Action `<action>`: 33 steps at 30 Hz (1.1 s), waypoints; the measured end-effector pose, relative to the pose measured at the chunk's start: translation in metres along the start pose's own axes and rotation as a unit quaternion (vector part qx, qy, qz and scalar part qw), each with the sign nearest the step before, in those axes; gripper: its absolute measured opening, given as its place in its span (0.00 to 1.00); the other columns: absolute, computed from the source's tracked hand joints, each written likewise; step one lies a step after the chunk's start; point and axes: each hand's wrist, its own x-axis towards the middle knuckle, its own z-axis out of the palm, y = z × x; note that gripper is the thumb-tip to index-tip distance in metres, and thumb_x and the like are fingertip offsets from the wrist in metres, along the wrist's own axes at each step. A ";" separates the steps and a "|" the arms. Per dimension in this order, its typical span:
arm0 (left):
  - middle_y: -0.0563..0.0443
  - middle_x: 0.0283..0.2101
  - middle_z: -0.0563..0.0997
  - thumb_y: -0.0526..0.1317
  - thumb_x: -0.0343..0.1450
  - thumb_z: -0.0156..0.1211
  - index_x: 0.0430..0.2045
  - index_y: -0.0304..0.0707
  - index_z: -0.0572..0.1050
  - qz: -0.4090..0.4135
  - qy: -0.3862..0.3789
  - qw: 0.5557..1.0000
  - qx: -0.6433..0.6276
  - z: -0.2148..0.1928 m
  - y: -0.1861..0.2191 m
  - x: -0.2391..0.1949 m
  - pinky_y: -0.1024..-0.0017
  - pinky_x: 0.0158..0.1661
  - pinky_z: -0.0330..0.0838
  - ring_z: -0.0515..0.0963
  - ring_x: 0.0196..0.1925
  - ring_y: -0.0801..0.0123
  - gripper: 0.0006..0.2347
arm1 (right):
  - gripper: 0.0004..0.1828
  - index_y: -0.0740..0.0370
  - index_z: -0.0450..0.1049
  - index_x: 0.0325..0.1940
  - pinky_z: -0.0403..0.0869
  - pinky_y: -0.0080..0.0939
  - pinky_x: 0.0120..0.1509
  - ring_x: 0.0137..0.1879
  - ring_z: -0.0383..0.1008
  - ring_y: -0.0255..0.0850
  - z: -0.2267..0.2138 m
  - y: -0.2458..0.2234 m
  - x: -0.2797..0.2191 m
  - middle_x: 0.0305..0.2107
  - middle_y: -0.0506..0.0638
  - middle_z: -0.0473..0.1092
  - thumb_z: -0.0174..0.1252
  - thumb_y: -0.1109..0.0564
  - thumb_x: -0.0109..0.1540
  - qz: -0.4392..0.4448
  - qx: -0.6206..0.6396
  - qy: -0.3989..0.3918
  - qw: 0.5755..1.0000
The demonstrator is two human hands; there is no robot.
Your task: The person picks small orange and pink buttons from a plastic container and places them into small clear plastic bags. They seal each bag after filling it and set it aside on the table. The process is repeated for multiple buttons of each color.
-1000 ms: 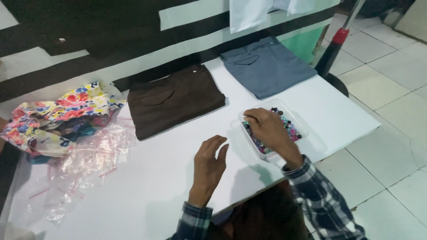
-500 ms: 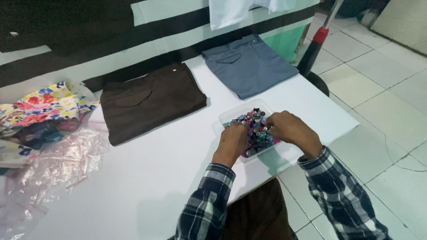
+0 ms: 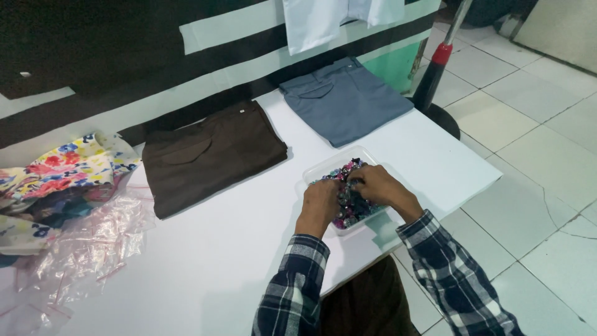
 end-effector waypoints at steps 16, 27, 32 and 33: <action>0.45 0.35 0.85 0.31 0.70 0.57 0.38 0.44 0.83 -0.024 0.030 0.992 -0.120 -0.027 0.004 -0.012 0.57 0.44 0.80 0.85 0.40 0.49 0.09 | 0.17 0.63 0.76 0.59 0.80 0.49 0.47 0.42 0.82 0.54 -0.010 0.004 -0.037 0.38 0.70 0.78 0.55 0.60 0.66 -0.035 0.275 0.097 0.956; 0.44 0.33 0.84 0.30 0.70 0.56 0.38 0.40 0.81 -0.027 0.013 0.997 -0.074 -0.031 0.010 -0.012 0.57 0.43 0.80 0.85 0.39 0.51 0.08 | 0.15 0.57 0.80 0.55 0.74 0.57 0.60 0.54 0.77 0.62 -0.003 0.017 -0.015 0.44 0.66 0.77 0.57 0.59 0.64 -0.060 0.092 0.075 0.991; 0.45 0.34 0.84 0.31 0.70 0.57 0.39 0.42 0.80 -0.029 0.024 0.995 -0.089 -0.032 0.011 -0.014 0.56 0.44 0.80 0.86 0.40 0.50 0.08 | 0.15 0.57 0.80 0.54 0.72 0.54 0.62 0.56 0.76 0.61 -0.007 0.003 -0.023 0.45 0.64 0.77 0.58 0.56 0.64 -0.049 0.009 0.037 0.998; 0.44 0.35 0.84 0.30 0.70 0.56 0.40 0.41 0.80 -0.027 0.028 0.994 -0.101 -0.035 0.012 -0.015 0.55 0.44 0.80 0.86 0.40 0.48 0.09 | 0.15 0.59 0.80 0.54 0.73 0.52 0.61 0.55 0.76 0.60 -0.007 0.002 -0.022 0.45 0.64 0.77 0.59 0.57 0.63 -0.050 0.008 0.034 0.998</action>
